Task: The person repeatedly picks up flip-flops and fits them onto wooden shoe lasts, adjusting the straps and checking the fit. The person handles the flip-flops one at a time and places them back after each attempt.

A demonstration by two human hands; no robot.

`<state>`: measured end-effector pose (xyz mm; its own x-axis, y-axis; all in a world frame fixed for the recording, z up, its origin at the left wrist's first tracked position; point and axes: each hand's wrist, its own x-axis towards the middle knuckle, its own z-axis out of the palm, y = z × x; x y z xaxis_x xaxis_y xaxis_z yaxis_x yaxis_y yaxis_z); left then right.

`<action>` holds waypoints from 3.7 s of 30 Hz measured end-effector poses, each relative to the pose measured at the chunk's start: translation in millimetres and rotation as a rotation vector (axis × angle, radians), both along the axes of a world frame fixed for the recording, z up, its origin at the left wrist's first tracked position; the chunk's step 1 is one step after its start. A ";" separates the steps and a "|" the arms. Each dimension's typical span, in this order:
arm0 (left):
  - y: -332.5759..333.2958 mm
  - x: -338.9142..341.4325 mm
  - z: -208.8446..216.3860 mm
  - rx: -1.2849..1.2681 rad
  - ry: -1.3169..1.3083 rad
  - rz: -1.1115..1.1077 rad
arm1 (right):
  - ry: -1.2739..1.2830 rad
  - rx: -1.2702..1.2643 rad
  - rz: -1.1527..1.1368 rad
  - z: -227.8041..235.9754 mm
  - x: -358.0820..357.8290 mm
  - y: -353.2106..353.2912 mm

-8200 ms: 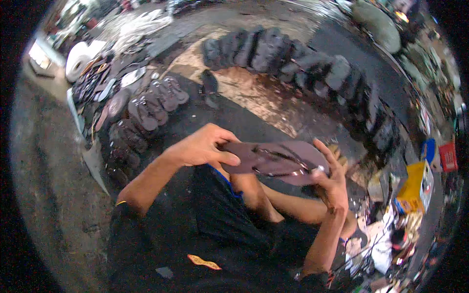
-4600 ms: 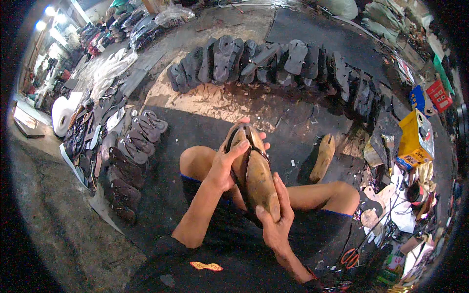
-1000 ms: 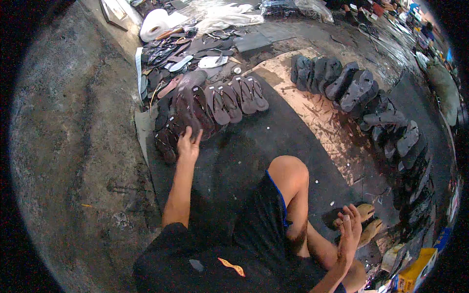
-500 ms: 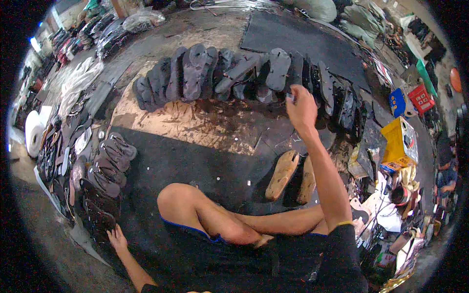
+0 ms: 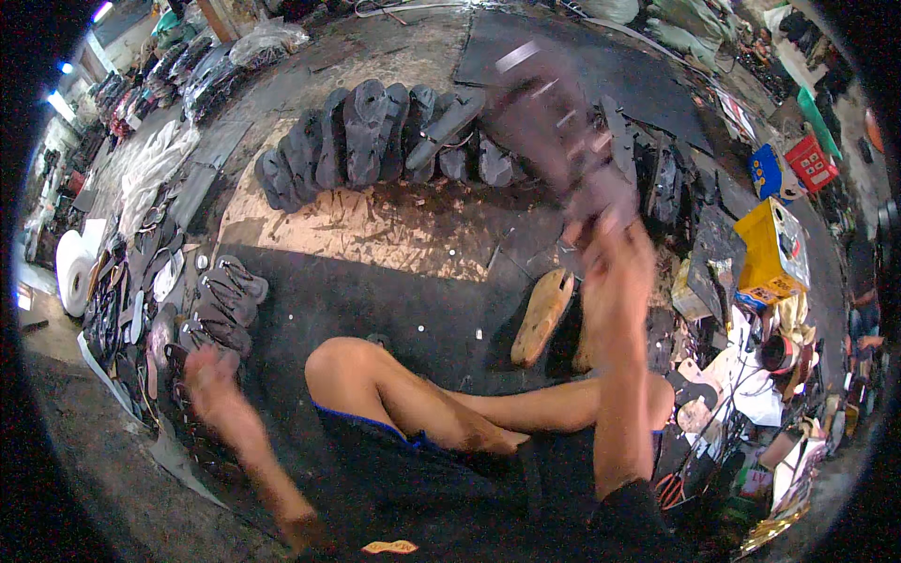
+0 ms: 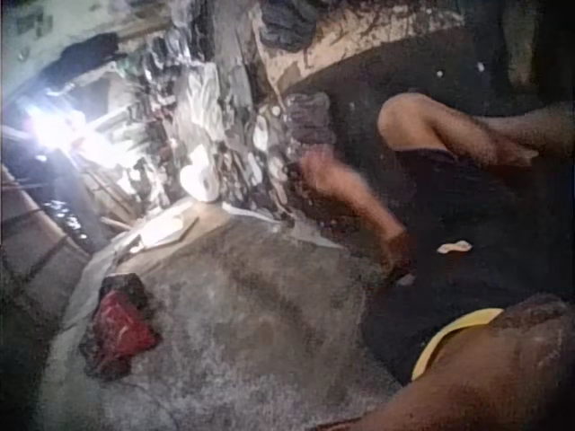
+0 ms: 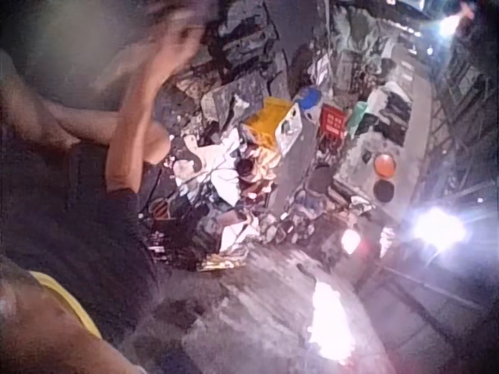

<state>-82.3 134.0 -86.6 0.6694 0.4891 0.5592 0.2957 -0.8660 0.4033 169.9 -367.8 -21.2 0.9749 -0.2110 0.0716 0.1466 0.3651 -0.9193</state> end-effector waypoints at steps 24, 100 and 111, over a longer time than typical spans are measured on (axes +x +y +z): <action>-303.2 29.4 105.7 -0.453 -0.152 -1.107 | -0.451 -0.600 0.152 23.4 -206.0 -1.9; -283.6 -28.3 85.5 -2.299 0.620 -0.284 | 0.473 -0.285 0.417 -36.5 -292.5 18.1; -287.2 -56.1 75.8 -2.145 0.436 -0.712 | 0.782 0.064 0.618 -42.3 -345.7 -0.9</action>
